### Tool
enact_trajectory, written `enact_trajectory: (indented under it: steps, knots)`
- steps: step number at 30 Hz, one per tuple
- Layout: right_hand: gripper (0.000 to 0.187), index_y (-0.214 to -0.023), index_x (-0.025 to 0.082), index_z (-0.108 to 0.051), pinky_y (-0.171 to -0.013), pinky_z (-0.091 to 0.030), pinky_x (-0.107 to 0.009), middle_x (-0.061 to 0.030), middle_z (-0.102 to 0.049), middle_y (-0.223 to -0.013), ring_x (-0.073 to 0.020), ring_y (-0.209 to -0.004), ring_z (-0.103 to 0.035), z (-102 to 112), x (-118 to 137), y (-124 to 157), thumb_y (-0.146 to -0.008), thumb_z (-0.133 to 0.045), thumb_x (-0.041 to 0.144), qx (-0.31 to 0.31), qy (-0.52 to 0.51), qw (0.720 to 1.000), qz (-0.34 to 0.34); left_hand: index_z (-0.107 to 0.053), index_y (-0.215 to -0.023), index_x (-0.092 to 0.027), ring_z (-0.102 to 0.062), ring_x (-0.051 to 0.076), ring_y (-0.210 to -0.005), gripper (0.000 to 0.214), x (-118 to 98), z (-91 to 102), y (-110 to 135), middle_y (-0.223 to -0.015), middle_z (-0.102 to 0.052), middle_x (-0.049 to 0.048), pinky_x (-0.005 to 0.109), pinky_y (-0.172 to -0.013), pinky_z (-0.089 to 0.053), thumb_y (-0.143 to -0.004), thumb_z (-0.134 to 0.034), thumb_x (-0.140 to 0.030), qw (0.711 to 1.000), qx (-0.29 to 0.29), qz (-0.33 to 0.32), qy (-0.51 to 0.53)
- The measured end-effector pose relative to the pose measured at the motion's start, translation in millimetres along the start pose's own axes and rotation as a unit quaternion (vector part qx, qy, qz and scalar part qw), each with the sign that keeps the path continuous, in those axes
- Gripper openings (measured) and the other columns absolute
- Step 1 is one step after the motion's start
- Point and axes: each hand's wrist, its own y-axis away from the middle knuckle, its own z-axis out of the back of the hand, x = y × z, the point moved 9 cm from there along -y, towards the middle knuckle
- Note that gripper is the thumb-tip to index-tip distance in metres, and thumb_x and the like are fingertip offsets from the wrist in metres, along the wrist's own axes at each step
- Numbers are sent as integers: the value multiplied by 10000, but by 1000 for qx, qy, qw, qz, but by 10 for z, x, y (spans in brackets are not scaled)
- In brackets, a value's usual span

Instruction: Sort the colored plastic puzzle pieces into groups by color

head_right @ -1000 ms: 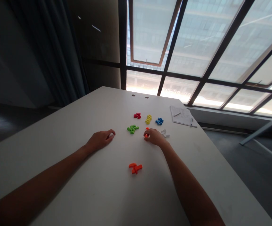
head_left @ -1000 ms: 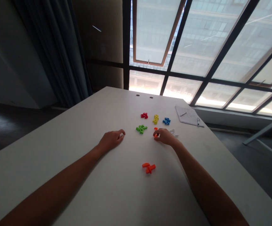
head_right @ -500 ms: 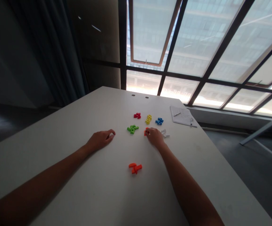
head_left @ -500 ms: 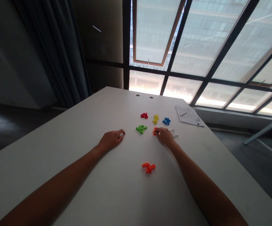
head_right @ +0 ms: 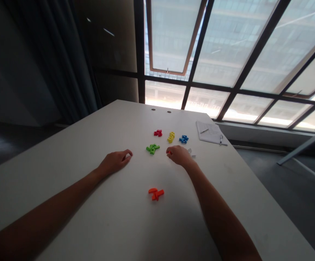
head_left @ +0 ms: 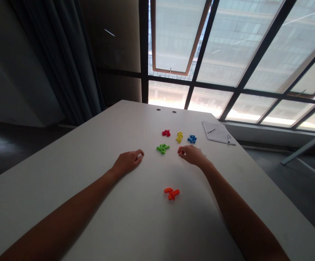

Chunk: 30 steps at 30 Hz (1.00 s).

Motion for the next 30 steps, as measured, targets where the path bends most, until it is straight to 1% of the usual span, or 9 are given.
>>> enact_trajectory:
  steps: [3, 6, 10, 14, 17, 20, 25, 27, 30]
  knots:
    - [187, -1072, 283, -738, -697, -416, -248, -4, -748, -969, -189, -902, -662, -47, 354, 236, -899, -697, 339, 146, -62, 981, 114, -655, -1111, -303, -659, 182, -731, 280, -4, -2, 3, -834, -725, -9, 261, -635, -389, -964, -439, -407, 1000, 3, -1, -1]
    - [273, -1109, 277, -724, -653, -399, -245, 2, -745, -932, -191, -858, -661, -128, 722, 487, -852, -754, 363, 245, -82, 952, 164, -656, -1117, -302, -660, 184, -732, 286, 5, -6, 1, -858, -733, -5, 263, -641, -399, -964, -439, -408, 1000, 4, 2, -5]
    - [273, -1103, 260, -731, -638, -393, -241, -9, -737, -922, -179, -827, -652, -279, 1078, 588, -852, -755, 364, 277, -59, 939, 194, -649, -1119, -307, -660, 183, -730, 275, 14, -10, -6, -844, -731, -11, 263, -630, -386, -964, -443, -403, 1000, 1, -1, -7]
    - [251, -1053, 249, -745, -646, -402, -234, -9, -735, -931, -166, -807, -650, -461, 1149, 543, -856, -747, 405, 308, -70, 925, 212, -642, -1104, -316, -655, 183, -727, 258, 13, -11, -7, -827, -724, -19, 266, -620, -368, -966, -441, -401, 1000, -2, -6, -4]
    - [191, -1022, 229, -751, -656, -409, -228, -10, -732, -928, -157, -805, -647, -474, 1043, 457, -874, -717, 345, 296, -92, 927, 213, -640, -1100, -316, -653, 184, -724, 257, 12, -12, -7, -831, -726, -18, 266, -618, -361, -969, -438, -405, 1000, -2, -5, -3]
    - [187, -1011, 212, -750, -657, -417, -230, -26, -730, -943, -167, -827, -647, -422, 785, 340, -879, -701, 336, 261, -90, 944, 179, -642, -1098, -313, -657, 185, -738, 262, 7, -12, -7, -842, -728, -15, 267, -623, -365, -967, -436, -407, 1000, -1, -3, -5]
    - [160, -968, 195, -752, -680, -429, -248, -77, -729, -1001, -200, -876, -652, -300, 108, 140, -894, -676, 315, 183, -18, 982, 40, -646, -1103, -309, -659, 186, -742, 274, -5, -8, -2, -823, -720, -14, 267, -639, -388, -966, -431, -409, 1000, 0, -2, -3]
    - [186, -938, 173, -752, -697, -434, -271, -109, -729, -1001, -222, -881, -653, -263, -114, 85, -915, -649, 326, 158, 4, 987, -7, -648, -1104, -308, -662, 188, -742, 273, -7, -4, 0, -817, -720, -14, 268, -648, -401, -966, -435, -408, 1000, 0, -2, 0]
    - [274, -905, 163, -752, -735, -441, -295, -132, -734, -978, -245, -902, -659, -257, -324, 18, -956, -592, 378, 131, 24, 990, -57, -653, -1108, -304, -668, 187, -744, 277, -2, -3, 0, -822, -724, -8, 267, -665, -420, -964, -441, -409, 1000, 3, 1, 2]
